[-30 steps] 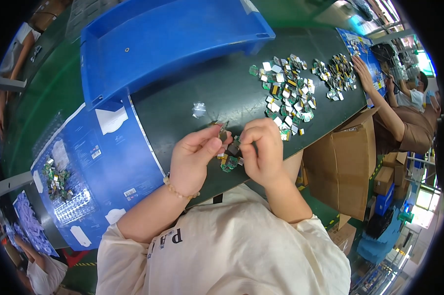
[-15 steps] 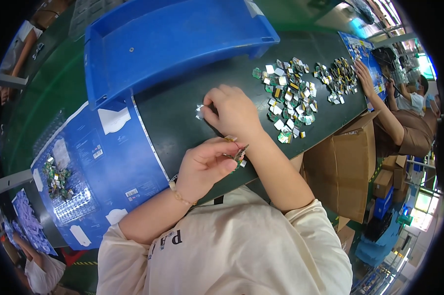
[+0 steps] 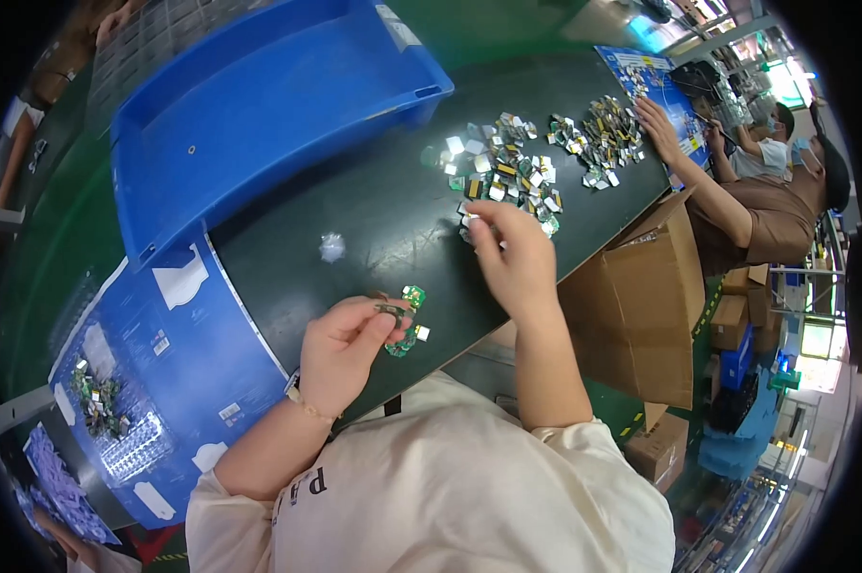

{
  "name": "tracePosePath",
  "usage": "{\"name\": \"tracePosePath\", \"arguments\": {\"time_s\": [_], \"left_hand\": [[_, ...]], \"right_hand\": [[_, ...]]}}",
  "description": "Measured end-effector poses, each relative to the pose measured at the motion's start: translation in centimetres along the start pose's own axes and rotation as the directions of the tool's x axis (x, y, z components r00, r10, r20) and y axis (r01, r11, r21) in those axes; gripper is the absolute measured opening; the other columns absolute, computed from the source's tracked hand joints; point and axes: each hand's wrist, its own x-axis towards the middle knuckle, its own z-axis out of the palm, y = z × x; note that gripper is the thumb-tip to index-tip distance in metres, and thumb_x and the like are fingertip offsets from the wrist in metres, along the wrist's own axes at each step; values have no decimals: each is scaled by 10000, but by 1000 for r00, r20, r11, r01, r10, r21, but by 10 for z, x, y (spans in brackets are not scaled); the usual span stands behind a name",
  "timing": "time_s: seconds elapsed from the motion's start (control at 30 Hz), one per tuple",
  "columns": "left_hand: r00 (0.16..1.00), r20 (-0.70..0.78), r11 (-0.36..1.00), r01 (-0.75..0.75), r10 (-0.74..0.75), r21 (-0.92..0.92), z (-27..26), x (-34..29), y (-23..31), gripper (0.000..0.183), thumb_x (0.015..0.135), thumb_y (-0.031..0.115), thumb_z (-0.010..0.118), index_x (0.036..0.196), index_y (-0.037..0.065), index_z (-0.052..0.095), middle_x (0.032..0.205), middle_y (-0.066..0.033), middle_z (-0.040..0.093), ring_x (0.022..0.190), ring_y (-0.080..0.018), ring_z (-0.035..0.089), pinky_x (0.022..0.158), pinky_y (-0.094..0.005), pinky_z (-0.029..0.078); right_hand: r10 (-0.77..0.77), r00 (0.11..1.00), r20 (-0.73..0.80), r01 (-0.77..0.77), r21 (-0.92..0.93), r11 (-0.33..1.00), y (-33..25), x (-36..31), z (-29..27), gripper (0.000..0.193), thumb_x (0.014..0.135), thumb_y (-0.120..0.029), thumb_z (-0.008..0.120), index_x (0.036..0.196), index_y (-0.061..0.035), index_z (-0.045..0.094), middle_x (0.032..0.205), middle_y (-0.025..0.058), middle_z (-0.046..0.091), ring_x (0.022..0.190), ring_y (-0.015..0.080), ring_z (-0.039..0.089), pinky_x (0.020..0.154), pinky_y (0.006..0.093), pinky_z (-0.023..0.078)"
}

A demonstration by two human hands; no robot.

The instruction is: Inspecting and sorting small printed circuit boards on a production line.

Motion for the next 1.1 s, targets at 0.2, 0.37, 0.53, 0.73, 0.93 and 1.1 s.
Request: {"name": "tracePosePath", "arguments": {"time_s": [0.2,0.37,0.53,0.73,0.93,1.1], "left_hand": [[895,241,591,-432,376,681,2,6,7,187,758,27,647,936,78,674,809,-73,617,730,-230,592,652,-309,472],[818,308,245,-465,487,851,4,8,5,175,721,91,679,894,103,658,899,-30,595,804,-228,552,691,-346,445],[866,281,235,-400,414,886,4,4,9,229,700,124,701,922,107,644,913,-26,581,832,-231,540,713,-346,424],[814,276,344,-488,512,802,2,4,14,363,689,122,716,1035,83,612,990,-72,593,907,-263,556,781,-359,434],[807,218,399,-482,549,780,2,7,14,430,680,154,748,1076,76,600,1051,-78,611,928,-279,580,808,-367,458],[904,64,643,-349,423,682,-3,7,6,370,701,122,742,1046,89,611,992,-75,629,883,-242,600,721,-332,485]], "right_hand": [[-26,999,27,30,-184,982,14,-7,-16,287,671,-178,765,935,-121,667,852,45,617,871,264,563,765,361,455],[-129,991,-21,124,-173,977,20,-8,-9,246,620,-123,781,845,-119,681,836,16,619,804,239,567,735,356,457],[-89,990,-111,87,-25,996,19,-13,-5,138,695,-66,737,811,-72,663,749,23,624,675,161,564,634,286,448],[295,903,314,-427,567,704,-19,-29,-4,86,804,-48,677,797,-2,605,741,-4,608,700,47,534,621,205,426],[129,909,397,-400,743,537,-46,-39,11,88,811,-36,664,836,-4,586,897,54,623,795,62,544,688,213,440],[-2,931,366,-254,650,716,-50,-37,10,119,784,-80,686,862,-25,615,895,57,640,778,94,568,662,228,434]]}}
